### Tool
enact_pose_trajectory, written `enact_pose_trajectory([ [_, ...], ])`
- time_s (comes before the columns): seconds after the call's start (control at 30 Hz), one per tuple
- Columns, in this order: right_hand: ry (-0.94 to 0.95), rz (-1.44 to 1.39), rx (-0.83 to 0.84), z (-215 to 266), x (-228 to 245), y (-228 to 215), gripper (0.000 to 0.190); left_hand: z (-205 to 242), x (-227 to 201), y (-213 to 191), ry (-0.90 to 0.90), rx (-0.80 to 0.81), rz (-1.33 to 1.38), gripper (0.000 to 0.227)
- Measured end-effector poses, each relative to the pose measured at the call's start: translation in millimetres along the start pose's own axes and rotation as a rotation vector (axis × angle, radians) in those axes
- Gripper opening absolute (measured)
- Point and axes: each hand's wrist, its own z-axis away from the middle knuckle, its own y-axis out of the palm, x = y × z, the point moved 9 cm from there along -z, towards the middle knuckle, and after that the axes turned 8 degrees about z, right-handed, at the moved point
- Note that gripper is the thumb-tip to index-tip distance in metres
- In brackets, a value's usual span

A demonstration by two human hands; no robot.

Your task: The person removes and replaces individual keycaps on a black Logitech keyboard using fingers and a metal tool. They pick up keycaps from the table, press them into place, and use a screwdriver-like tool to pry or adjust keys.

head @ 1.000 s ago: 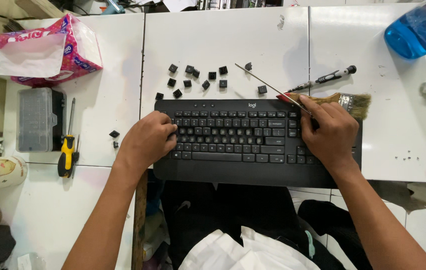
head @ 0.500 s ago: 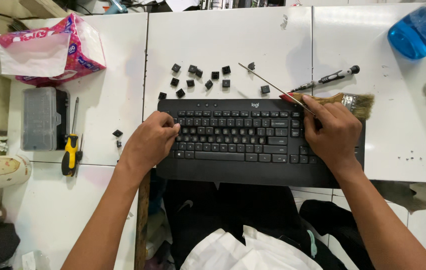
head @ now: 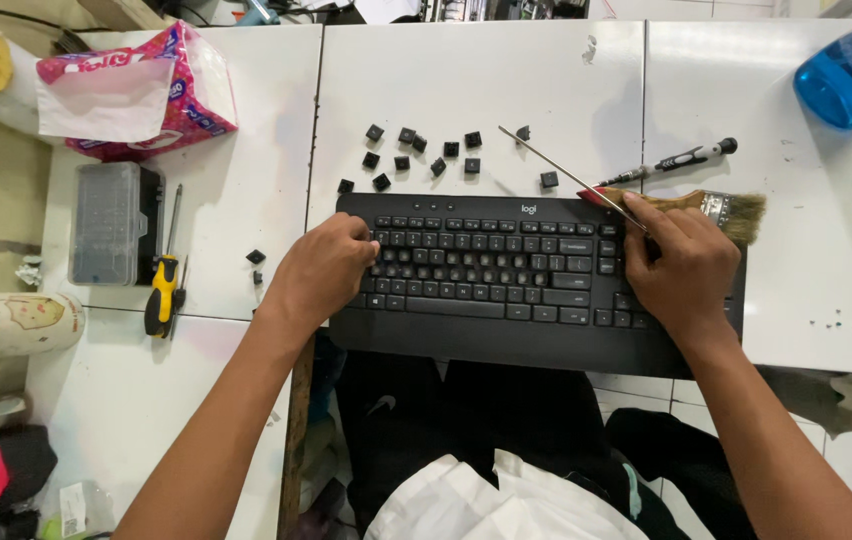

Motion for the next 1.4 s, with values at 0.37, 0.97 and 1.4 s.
enact_pose_trajectory([
  [0.37, -0.011, -0.004, 0.013, -5.2, 3.1, -2.7, 0.031, 12.1, 10.9, -27.6, -0.052, -0.196, 0.458, 0.022],
  [0.97, -0.001, -0.016, 0.029, -2.8, 1.8, 0.1, 0.031, 7.6, 6.2, -21.0, -0.033, -0.118, 0.327, 0.017],
  [1.4, -0.005, -0.003, 0.022, -0.6, 1.6, -0.9, 0.032, 1.8, 3.4, -16.7, -0.087, -0.080, 0.265, 0.023],
])
